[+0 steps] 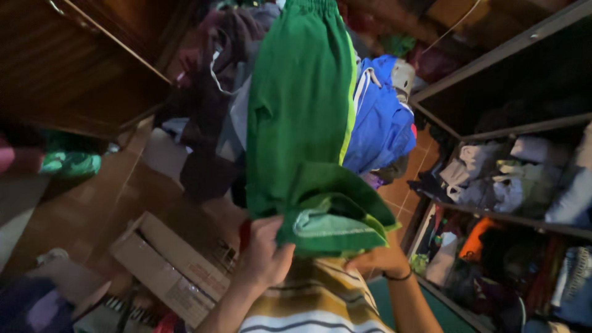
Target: The person picks up several garments from a pile, folding green pants, blue shorts, and a gray shirt before placing them into a closet shelf.
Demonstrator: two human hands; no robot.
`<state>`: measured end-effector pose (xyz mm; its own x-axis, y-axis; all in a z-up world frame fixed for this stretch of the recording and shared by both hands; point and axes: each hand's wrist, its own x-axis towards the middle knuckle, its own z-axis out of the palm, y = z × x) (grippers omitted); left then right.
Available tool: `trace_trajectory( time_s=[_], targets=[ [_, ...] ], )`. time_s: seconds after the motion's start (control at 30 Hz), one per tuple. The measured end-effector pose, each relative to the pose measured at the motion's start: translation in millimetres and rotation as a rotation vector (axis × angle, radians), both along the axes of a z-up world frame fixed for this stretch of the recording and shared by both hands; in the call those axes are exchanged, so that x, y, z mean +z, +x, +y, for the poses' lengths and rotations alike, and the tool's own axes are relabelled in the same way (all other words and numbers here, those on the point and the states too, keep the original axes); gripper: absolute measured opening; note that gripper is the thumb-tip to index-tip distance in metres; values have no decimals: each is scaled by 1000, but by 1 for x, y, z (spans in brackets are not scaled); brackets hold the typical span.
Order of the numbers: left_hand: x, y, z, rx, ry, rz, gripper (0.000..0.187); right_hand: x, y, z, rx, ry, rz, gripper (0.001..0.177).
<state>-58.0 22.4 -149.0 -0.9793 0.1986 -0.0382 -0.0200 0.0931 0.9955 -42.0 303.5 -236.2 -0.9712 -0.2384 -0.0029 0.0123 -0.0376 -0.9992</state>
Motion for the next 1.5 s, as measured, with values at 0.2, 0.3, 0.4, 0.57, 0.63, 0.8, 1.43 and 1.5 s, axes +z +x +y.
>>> trace_trajectory(
  time_s=[0.2, 0.3, 0.4, 0.57, 0.63, 0.8, 1.43, 1.5],
  targets=[
    [12, -34, -1, -44, -81, 132, 21, -83, 21, 54, 96, -66, -228, 55],
    [20, -48, -7, -105, -97, -33, 26, -70, 6, 46, -90, -312, -233, 58],
    [31, -70, -12, -87, -72, 22, 24, -15, -65, 25, -365, 29, 423, 45],
    [3, -193, -2, 235, -183, 306, 28, 41, -233, -23, -489, 153, 351, 4],
    [-18, -280, -2, 224, -128, 261, 43, 34, -341, -32, -329, 443, 808, 23],
    [-88, -333, -10, 188, -690, -15, 81, -63, -384, -57, -232, 852, 111, 91],
    [-148, -165, -27, -217, -1113, 475, 68, -91, -161, -80, 18, 993, 355, 91],
    [-145, -141, -28, -162, -1085, 505, 70, -99, -131, -76, -23, 887, 334, 93]
  ],
)
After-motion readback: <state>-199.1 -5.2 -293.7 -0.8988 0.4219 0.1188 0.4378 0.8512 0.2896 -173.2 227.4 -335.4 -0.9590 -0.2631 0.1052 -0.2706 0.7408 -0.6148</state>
